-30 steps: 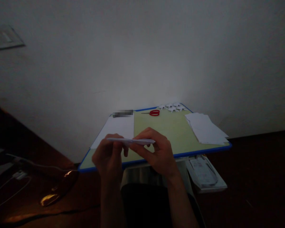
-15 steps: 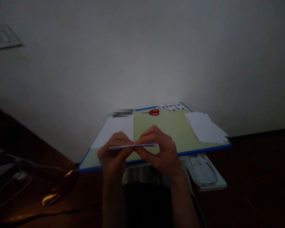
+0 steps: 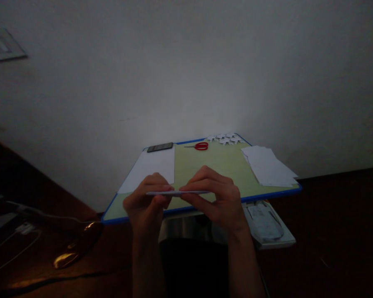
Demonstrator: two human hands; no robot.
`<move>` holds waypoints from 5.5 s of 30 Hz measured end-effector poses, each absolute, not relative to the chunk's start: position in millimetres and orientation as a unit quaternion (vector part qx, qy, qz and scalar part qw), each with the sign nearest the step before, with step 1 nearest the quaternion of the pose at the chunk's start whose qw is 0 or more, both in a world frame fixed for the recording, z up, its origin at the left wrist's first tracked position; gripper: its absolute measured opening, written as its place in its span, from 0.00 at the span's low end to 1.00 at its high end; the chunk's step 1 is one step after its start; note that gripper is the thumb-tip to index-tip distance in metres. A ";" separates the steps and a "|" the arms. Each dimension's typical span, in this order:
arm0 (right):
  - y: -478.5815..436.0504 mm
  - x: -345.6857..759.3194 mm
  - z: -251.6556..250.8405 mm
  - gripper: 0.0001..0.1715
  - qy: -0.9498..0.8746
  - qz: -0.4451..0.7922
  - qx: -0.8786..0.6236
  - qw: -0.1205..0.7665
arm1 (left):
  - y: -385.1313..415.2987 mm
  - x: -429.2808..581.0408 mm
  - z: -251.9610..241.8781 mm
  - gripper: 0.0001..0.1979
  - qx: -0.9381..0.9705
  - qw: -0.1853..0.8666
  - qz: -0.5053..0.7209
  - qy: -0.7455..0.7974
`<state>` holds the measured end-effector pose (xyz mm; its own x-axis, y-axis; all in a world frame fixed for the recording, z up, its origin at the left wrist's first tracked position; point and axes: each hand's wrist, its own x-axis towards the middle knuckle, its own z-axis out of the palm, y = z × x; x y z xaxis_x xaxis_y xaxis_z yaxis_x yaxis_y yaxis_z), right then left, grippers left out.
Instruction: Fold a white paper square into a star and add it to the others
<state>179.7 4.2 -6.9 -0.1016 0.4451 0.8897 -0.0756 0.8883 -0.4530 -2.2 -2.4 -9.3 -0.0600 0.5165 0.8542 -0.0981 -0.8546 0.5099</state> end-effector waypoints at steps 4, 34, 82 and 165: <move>0.8 177.7 -4.6 0.19 -0.717 0.181 -0.147 0.657 | -0.7 1.4 -10.1 0.05 0.622 0.182 0.741 0.178; 5.2 179.2 1.8 0.11 -0.673 0.290 -0.232 0.640 | 10.0 16.6 -11.2 0.08 0.561 0.237 0.751 0.254; 26.1 181.8 -17.5 0.22 -0.728 0.213 -0.275 0.591 | 17.1 9.0 -20.7 0.11 0.617 0.354 0.619 0.334; 17.8 179.8 -10.9 0.08 -0.623 0.304 -0.288 0.661 | 17.0 20.7 -22.0 0.32 0.582 0.419 0.634 0.290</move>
